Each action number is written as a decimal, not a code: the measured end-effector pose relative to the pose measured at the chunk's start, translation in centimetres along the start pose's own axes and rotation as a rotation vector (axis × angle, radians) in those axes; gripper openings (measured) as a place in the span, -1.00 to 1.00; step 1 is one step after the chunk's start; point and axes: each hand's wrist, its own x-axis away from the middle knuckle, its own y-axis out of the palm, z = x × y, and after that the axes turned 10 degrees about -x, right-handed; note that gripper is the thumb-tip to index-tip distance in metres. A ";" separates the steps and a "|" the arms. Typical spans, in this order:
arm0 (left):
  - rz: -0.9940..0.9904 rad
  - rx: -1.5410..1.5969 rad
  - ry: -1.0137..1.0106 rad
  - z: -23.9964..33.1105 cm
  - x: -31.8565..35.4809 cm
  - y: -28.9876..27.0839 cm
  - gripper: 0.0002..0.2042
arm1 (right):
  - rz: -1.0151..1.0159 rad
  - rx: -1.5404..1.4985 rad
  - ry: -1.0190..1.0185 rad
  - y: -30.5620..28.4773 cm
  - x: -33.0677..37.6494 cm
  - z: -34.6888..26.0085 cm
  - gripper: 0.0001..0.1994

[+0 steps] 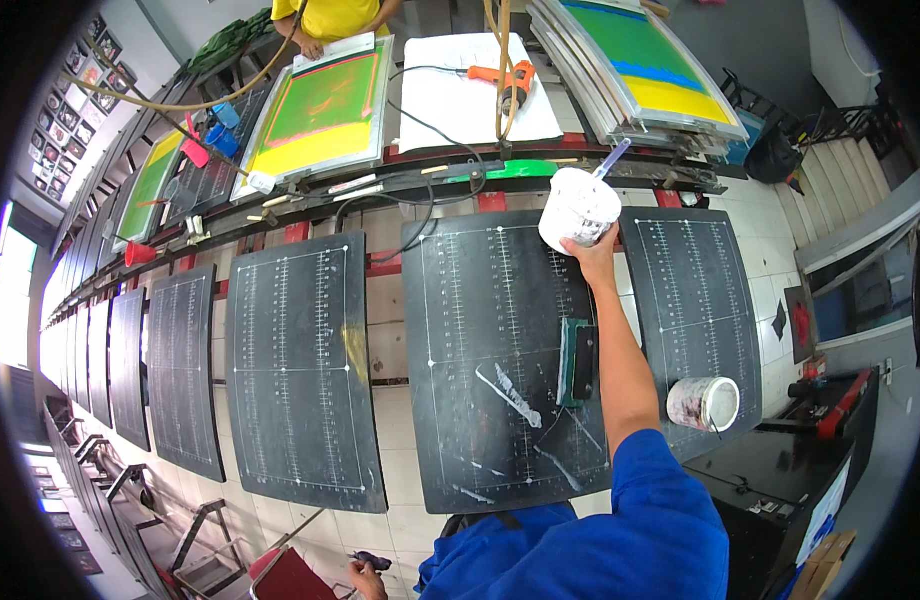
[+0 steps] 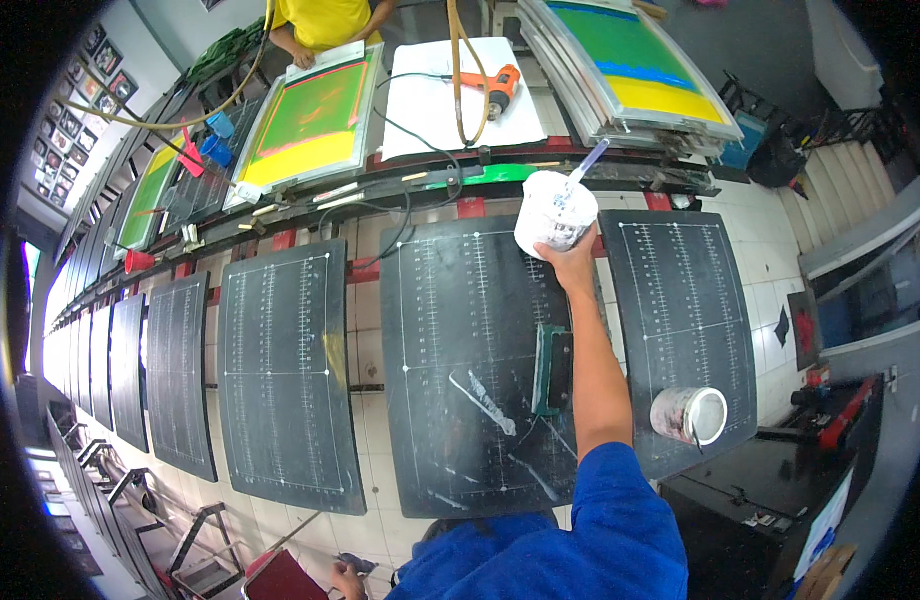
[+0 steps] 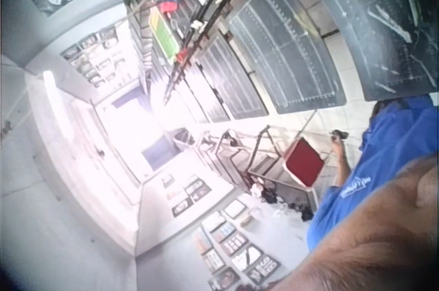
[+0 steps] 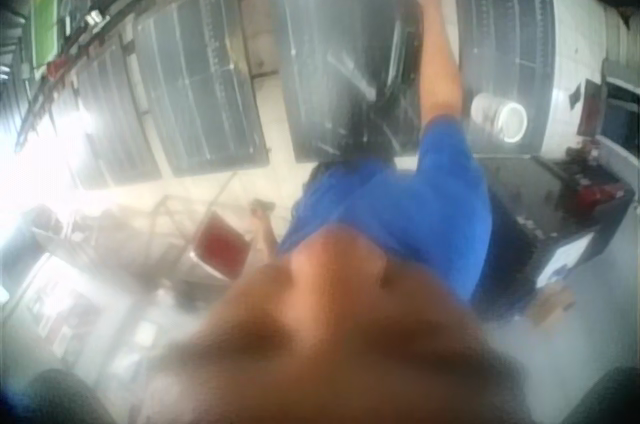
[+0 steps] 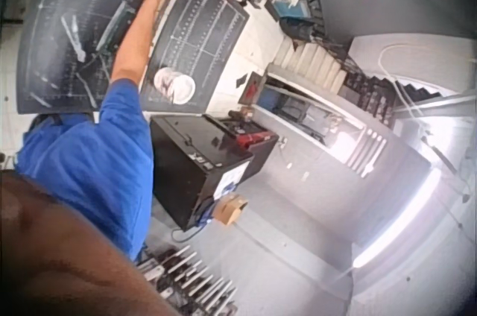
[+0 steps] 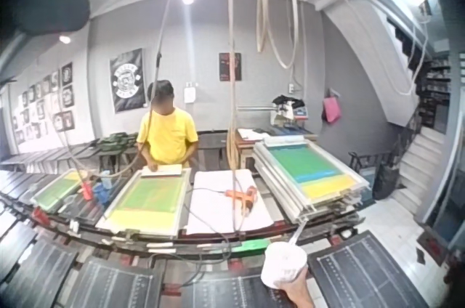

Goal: The person cleans a large, flat, dark screen using a green squeegee and a white paste. They spread the paste across the surface with the squeegee, then wipe it off with a dark cloth. The person also uses a small brush to clean the edges of the screen.

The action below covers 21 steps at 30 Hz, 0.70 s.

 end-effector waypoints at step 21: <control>0.065 0.011 -0.153 -1.4 3.7 0.1 -0.89 | 0.216 0.739 0.075 6.6 -11.7 -2.2 0.27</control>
